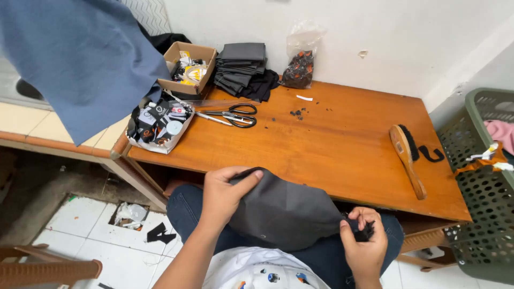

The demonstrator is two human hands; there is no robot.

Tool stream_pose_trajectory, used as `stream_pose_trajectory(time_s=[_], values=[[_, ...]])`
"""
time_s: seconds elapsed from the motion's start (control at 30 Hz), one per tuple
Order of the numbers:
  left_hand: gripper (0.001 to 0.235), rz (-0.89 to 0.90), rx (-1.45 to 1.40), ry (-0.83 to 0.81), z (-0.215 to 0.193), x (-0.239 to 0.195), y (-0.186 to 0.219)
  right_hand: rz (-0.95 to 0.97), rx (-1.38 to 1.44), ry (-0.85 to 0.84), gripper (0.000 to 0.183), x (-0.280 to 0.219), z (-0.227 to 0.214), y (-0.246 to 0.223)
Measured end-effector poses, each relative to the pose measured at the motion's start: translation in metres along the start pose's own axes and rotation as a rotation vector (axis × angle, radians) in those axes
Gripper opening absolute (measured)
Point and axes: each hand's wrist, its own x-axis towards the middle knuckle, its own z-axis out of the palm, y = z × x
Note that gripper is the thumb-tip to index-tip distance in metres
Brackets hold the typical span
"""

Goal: Cutting a piece of grey fabric with scissors on a wooden desk in a sewing environment.

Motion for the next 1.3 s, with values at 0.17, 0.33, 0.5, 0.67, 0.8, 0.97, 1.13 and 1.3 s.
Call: stream_pose_trajectory(time_s=[0.17,0.33,0.5,0.67,0.8,0.97,1.13,1.3], values=[[0.011,-0.141,0.013,-0.376,0.029,-0.008,0.001,-0.150,0.089,-0.160,0.029,0.020,0.019,-0.045],[0.009,0.040,0.058,-0.565,0.052,-0.026,-0.008,-0.013,0.288,-0.379,0.031,0.036,0.032,-0.057],[0.014,-0.080,-0.031,-0.543,0.050,-0.029,-0.016,0.190,0.377,-0.284,0.034,0.037,0.023,-0.049],[0.012,-0.009,0.348,-0.566,0.016,-0.032,-0.030,0.155,0.490,-0.127,0.031,0.038,-0.007,-0.033],[0.023,-0.253,0.708,-0.536,-0.013,-0.032,-0.059,0.177,0.533,0.042,0.031,0.036,-0.026,-0.021],[0.013,-0.374,0.400,-0.489,-0.040,-0.038,-0.067,0.218,0.534,0.108,0.028,0.031,-0.039,-0.002],[0.012,-0.301,0.227,-0.385,-0.053,-0.025,-0.083,0.301,0.574,0.199,0.028,0.032,-0.042,0.013],[0.003,-0.289,-0.251,-0.295,-0.057,-0.015,-0.089,0.333,0.561,0.205,0.027,0.035,-0.041,0.016]])
